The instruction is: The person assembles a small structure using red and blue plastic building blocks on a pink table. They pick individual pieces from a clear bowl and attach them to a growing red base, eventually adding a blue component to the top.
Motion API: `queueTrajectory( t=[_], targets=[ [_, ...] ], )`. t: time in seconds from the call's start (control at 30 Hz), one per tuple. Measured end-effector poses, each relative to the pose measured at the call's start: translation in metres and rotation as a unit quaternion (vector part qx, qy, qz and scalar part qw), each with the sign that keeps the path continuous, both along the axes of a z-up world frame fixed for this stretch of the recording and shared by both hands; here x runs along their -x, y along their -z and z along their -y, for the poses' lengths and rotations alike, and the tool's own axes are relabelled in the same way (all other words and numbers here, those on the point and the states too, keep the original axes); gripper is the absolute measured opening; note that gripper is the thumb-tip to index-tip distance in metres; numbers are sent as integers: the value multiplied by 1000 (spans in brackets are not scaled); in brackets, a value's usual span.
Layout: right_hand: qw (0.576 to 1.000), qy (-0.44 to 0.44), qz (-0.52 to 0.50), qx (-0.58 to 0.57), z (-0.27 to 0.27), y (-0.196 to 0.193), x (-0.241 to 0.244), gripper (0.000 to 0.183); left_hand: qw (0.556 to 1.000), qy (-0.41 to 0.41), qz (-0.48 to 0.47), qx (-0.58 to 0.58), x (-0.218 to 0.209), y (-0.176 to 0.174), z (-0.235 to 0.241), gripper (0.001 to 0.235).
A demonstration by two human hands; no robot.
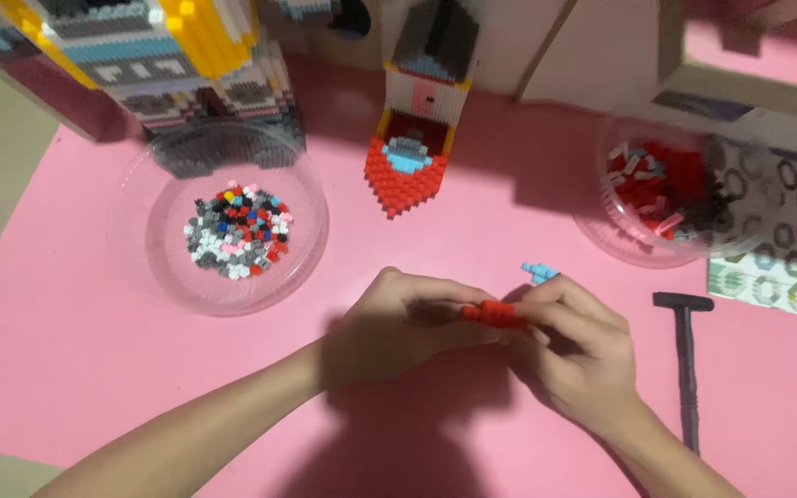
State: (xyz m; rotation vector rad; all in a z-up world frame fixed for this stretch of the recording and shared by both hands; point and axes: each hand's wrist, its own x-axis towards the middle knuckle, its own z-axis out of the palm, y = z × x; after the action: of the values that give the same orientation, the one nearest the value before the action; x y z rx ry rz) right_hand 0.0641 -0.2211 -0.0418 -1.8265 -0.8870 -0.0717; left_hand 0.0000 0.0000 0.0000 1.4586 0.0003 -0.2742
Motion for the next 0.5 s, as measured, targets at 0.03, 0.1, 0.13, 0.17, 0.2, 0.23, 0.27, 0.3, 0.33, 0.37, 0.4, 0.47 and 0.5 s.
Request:
queueTrajectory(
  t=[0.03,0.1,0.13,0.17,0.2,0.23,0.27,0.3,0.33,0.37,0.4,0.47,0.5],
  targets=[
    [1000,1,5,0,2,2,-1,13,1000,1,5,0,-1,8,0,25],
    [1000,-3,-9,-4,4,5,-1,16,993,14,-9,115,-2,25,0,30],
    [1000,-3,-5,-4,4,2,-2,16,993,14,-5,114,-2,18,1,30],
    [1000,2,11,-2,3,-2,-2,12,989,15,-26,143,-2,12,1,34],
    [1000,7,27,1,1,-6,-3,16,984,16,-47,172,-2,6,1,39],
    [999,7,33,1,4,-16,-5,16,984,17,-41,172,-2,10,2,39],
    [999,-11,49,15,6,-27,-6,12,986,1,-46,162,-3,13,3,37],
    [997,-29,67,27,6,-38,-9,12,987,-14,-49,150,-4,16,2,36],
    [996,-30,74,25,8,-55,-15,12,988,-14,-41,148,-4,7,-1,36],
    [971,39,220,90,10,-71,-20,16,990,-17,-91,106,-3,-1,-5,37],
    [915,107,358,152,12,-87,-25,33,988,-21,-141,63,-3,-9,-8,39],
    [915,157,293,227,47,-81,-83,25,989,-36,-91,113,-3,2,-7,33],
    [904,206,220,303,67,-78,-111,29,984,-47,-46,167,-4,9,-5,29]
  ],
)
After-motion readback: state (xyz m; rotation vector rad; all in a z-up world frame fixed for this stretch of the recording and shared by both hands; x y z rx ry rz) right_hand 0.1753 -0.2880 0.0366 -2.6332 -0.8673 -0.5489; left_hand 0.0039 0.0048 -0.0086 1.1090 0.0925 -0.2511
